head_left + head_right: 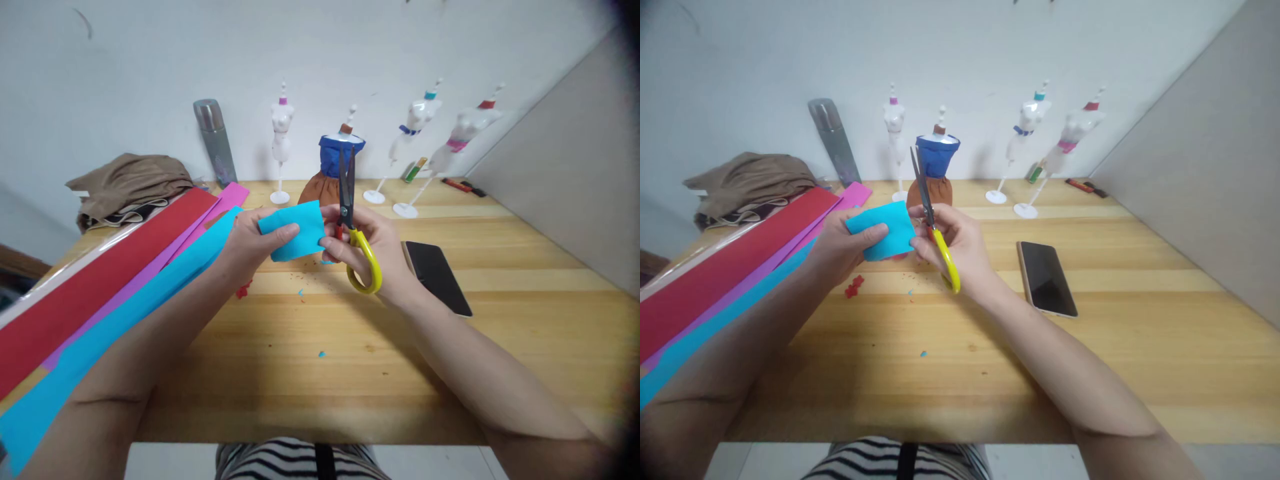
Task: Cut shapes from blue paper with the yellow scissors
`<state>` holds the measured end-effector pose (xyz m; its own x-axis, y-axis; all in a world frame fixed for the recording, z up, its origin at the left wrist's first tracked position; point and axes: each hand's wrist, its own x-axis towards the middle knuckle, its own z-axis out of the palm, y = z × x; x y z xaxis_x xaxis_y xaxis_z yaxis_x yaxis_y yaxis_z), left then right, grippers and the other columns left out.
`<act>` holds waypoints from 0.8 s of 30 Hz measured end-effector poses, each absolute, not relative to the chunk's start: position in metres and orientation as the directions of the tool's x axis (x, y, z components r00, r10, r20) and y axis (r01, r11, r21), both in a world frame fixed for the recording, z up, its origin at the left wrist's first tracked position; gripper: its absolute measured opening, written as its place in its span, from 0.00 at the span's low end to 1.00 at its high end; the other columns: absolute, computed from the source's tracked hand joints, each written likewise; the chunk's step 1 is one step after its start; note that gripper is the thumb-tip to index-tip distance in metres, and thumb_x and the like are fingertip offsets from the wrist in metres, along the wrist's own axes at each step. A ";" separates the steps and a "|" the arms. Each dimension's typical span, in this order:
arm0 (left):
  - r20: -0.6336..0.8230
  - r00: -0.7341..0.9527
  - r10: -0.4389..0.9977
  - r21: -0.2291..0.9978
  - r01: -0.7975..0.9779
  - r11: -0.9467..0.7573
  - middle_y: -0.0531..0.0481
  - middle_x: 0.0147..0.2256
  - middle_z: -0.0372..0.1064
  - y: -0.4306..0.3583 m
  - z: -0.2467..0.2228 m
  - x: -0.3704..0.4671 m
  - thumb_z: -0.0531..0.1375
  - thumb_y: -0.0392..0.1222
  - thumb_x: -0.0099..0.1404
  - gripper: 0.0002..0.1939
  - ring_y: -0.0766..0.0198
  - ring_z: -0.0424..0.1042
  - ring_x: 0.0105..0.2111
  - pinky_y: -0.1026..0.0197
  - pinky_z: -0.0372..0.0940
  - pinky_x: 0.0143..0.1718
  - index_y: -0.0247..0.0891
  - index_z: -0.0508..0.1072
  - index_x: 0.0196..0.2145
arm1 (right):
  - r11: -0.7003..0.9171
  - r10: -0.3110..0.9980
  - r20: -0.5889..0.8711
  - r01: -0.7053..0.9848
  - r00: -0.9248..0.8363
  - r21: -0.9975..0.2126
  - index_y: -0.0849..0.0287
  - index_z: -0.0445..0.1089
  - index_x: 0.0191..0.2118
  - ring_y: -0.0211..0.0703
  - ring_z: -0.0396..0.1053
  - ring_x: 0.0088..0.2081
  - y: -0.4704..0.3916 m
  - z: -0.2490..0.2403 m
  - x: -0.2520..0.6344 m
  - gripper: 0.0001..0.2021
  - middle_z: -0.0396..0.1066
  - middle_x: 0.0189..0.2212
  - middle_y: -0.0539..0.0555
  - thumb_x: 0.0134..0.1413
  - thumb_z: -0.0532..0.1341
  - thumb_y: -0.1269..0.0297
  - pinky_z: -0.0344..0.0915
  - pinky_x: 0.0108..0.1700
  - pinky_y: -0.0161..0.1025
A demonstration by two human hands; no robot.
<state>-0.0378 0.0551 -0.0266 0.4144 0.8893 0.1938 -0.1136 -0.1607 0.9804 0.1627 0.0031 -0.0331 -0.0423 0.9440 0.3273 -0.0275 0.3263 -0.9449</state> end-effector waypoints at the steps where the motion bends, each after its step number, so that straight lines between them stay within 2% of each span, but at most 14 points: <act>1: 0.176 0.428 0.886 0.981 -0.155 -0.120 0.51 0.29 0.75 0.055 -0.027 -0.038 0.78 0.50 0.54 0.18 0.62 0.75 0.30 0.59 0.73 0.34 0.36 0.79 0.32 | 0.338 0.940 0.338 -0.018 -0.041 -0.941 0.50 0.72 0.47 0.39 0.72 0.28 0.003 -0.033 0.163 0.23 0.72 0.31 0.45 0.47 0.79 0.56 0.77 0.32 0.42; 5: 0.100 0.518 0.849 0.973 -0.228 0.024 0.50 0.32 0.80 0.054 -0.029 -0.036 0.81 0.47 0.50 0.21 0.61 0.78 0.31 0.59 0.75 0.36 0.36 0.82 0.37 | 0.402 0.915 0.401 0.030 -0.040 -0.915 0.49 0.73 0.47 0.41 0.73 0.31 0.001 -0.035 0.163 0.21 0.75 0.34 0.48 0.50 0.78 0.56 0.77 0.34 0.42; 11: 0.021 0.581 0.814 0.975 -0.193 0.113 0.50 0.27 0.78 0.056 -0.028 -0.033 0.80 0.48 0.51 0.17 0.65 0.73 0.27 0.63 0.69 0.27 0.36 0.81 0.29 | 0.457 0.888 0.461 0.149 -0.008 -0.877 0.44 0.76 0.49 0.45 0.75 0.37 -0.007 -0.035 0.166 0.16 0.75 0.36 0.50 0.57 0.76 0.56 0.77 0.37 0.45; 14: 0.013 0.580 0.814 0.964 -0.223 0.144 0.48 0.30 0.80 0.056 -0.030 -0.033 0.81 0.47 0.49 0.19 0.64 0.74 0.28 0.64 0.68 0.25 0.35 0.83 0.34 | 0.473 0.877 0.480 0.160 0.001 -0.866 0.46 0.76 0.49 0.45 0.75 0.37 -0.007 -0.034 0.167 0.17 0.75 0.36 0.50 0.56 0.77 0.56 0.76 0.37 0.45; 17: 0.036 0.568 0.822 0.964 -0.236 0.121 0.47 0.31 0.80 0.057 -0.034 -0.033 0.80 0.47 0.51 0.19 0.64 0.74 0.28 0.64 0.67 0.25 0.35 0.85 0.36 | 0.473 0.877 0.480 0.143 0.019 -0.870 0.48 0.76 0.48 0.45 0.75 0.35 -0.006 -0.031 0.167 0.19 0.75 0.34 0.49 0.53 0.78 0.55 0.75 0.36 0.44; 24: 0.132 0.422 0.897 0.981 -0.186 -0.057 0.49 0.27 0.77 0.060 -0.036 -0.035 0.81 0.48 0.49 0.19 0.64 0.73 0.26 0.62 0.67 0.26 0.34 0.82 0.32 | 0.453 0.886 0.462 0.143 0.038 -0.880 0.45 0.76 0.47 0.48 0.77 0.33 -0.003 -0.028 0.167 0.13 0.77 0.34 0.51 0.57 0.74 0.58 0.78 0.41 0.51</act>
